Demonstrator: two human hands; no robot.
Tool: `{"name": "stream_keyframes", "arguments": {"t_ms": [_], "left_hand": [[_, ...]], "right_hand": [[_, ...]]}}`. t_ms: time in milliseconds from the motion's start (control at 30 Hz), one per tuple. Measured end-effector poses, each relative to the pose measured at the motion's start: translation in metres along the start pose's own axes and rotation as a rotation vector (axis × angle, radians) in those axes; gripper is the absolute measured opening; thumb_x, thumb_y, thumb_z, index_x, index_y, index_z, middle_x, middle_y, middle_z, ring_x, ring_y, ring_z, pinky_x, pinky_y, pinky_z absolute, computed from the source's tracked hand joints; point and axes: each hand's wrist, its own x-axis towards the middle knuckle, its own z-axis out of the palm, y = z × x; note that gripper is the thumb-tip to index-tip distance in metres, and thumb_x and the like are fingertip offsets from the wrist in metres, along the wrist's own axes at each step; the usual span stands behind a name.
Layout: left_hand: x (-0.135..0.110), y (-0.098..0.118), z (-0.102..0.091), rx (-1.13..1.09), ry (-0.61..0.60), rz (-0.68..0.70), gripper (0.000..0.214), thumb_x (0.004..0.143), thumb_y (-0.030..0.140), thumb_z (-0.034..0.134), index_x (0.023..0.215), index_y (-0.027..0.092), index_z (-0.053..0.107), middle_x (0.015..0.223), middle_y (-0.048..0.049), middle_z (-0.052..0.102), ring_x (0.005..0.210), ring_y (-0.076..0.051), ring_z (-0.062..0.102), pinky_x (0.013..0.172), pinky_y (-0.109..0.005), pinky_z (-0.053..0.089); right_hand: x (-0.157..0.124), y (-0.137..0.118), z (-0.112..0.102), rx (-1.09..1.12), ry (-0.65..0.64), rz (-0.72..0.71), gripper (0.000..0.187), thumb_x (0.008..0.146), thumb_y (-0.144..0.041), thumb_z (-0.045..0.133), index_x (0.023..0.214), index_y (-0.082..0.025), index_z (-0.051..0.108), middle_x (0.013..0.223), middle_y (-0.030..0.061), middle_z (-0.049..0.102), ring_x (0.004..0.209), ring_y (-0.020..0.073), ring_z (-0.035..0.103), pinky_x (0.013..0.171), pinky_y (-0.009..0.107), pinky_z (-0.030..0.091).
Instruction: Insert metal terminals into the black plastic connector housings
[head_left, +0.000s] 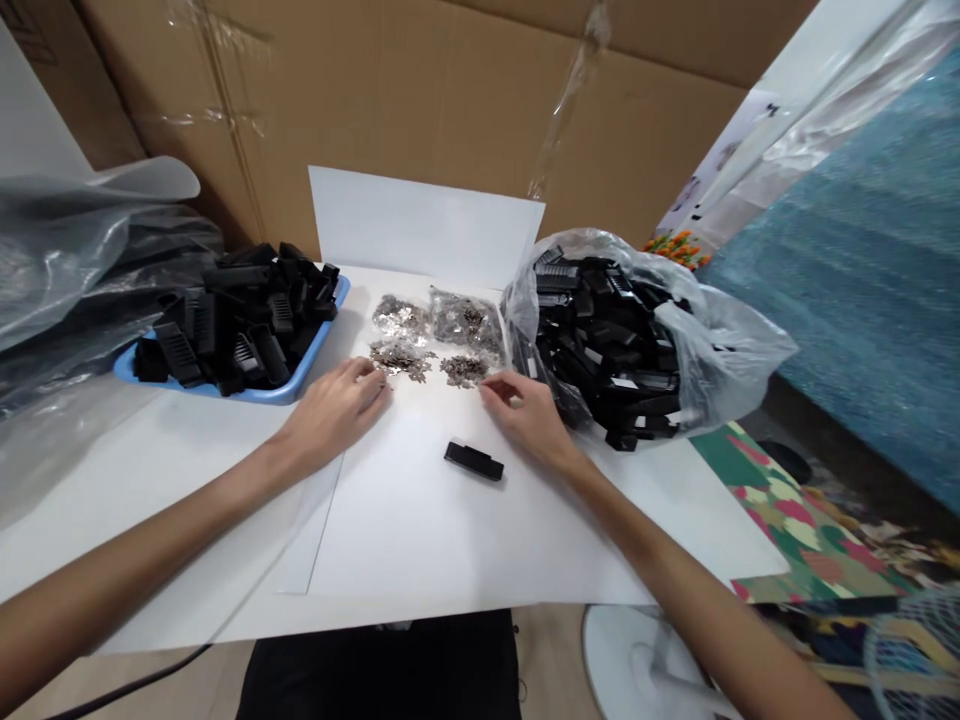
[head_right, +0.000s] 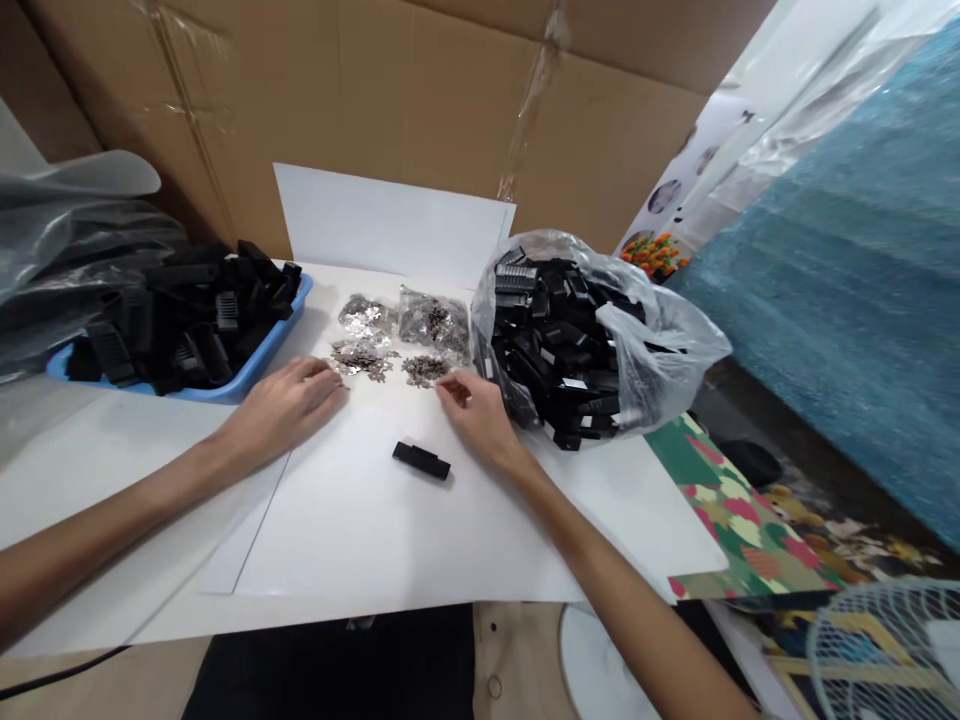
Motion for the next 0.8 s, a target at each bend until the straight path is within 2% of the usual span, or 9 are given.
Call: {"name": "stream_keyframes", "arguments": {"t_ms": [100, 200, 333, 433, 533, 600, 800], "left_hand": [[-0.015, -0.002, -0.003, 0.012, -0.001, -0.005, 0.032, 0.11, 0.035, 0.044, 0.116, 0.021, 0.072, 0.123, -0.0142, 0.072, 0.113, -0.033, 0.068, 0.093, -0.048, 0.06], [-0.012, -0.002, 0.002, 0.036, -0.01, 0.012, 0.03, 0.108, 0.031, 0.046, 0.12, 0.021, 0.072, 0.124, -0.0154, 0.071, 0.115, -0.034, 0.067, 0.098, -0.05, 0.058], [0.007, 0.001, 0.007, 0.03, -0.02, 0.007, 0.033, 0.107, 0.031, 0.046, 0.12, 0.017, 0.073, 0.125, -0.0177, 0.069, 0.117, -0.036, 0.065, 0.104, -0.054, 0.055], [0.015, 0.001, 0.004, 0.011, -0.021, -0.002, 0.038, 0.109, 0.032, 0.04, 0.117, 0.016, 0.074, 0.126, -0.0176, 0.07, 0.117, -0.034, 0.067, 0.104, -0.052, 0.056], [0.01, -0.004, 0.001, -0.01, -0.006, -0.004, 0.041, 0.111, 0.035, 0.038, 0.116, 0.017, 0.075, 0.131, -0.0166, 0.07, 0.12, -0.033, 0.067, 0.107, -0.051, 0.055], [0.005, -0.008, 0.003, -0.045, -0.004, 0.004, 0.041, 0.11, 0.038, 0.041, 0.123, 0.017, 0.074, 0.138, -0.0169, 0.068, 0.127, -0.033, 0.065, 0.113, -0.052, 0.052], [0.006, -0.016, 0.017, -0.147, -0.053, -0.006, 0.049, 0.11, 0.049, 0.043, 0.141, 0.02, 0.068, 0.158, -0.0183, 0.057, 0.148, -0.037, 0.052, 0.122, -0.06, 0.042]], "right_hand": [[0.002, 0.011, 0.006, -0.126, 0.092, 0.022, 0.015, 0.1, -0.028, 0.055, 0.1, -0.019, 0.068, 0.104, 0.0142, 0.068, 0.092, 0.0287, 0.063, 0.092, 0.049, 0.055], [0.005, 0.019, 0.014, -0.23, 0.128, 0.026, 0.016, 0.1, -0.022, 0.052, 0.1, -0.02, 0.068, 0.106, 0.0156, 0.064, 0.103, 0.0334, 0.063, 0.101, 0.054, 0.051], [0.016, 0.024, 0.015, -0.304, 0.12, 0.012, 0.019, 0.1, -0.02, 0.052, 0.095, -0.02, 0.07, 0.1, 0.0125, 0.065, 0.092, 0.0293, 0.065, 0.093, 0.048, 0.056], [0.019, 0.022, 0.01, -0.329, 0.13, -0.012, 0.02, 0.1, -0.019, 0.051, 0.1, -0.019, 0.071, 0.101, 0.0121, 0.068, 0.09, 0.0275, 0.067, 0.09, 0.045, 0.058], [0.009, 0.019, 0.006, -0.362, 0.164, -0.037, 0.027, 0.102, -0.02, 0.046, 0.113, -0.017, 0.07, 0.114, 0.0171, 0.07, 0.103, 0.0314, 0.068, 0.095, 0.049, 0.058], [0.0, 0.019, 0.006, -0.388, 0.166, -0.054, 0.032, 0.104, -0.021, 0.043, 0.12, -0.017, 0.069, 0.121, 0.0199, 0.07, 0.114, 0.0349, 0.066, 0.102, 0.054, 0.055], [-0.013, 0.024, 0.015, -0.425, 0.125, -0.084, 0.036, 0.105, -0.024, 0.042, 0.127, -0.019, 0.069, 0.129, 0.0188, 0.073, 0.123, 0.0362, 0.063, 0.108, 0.059, 0.053]]}}
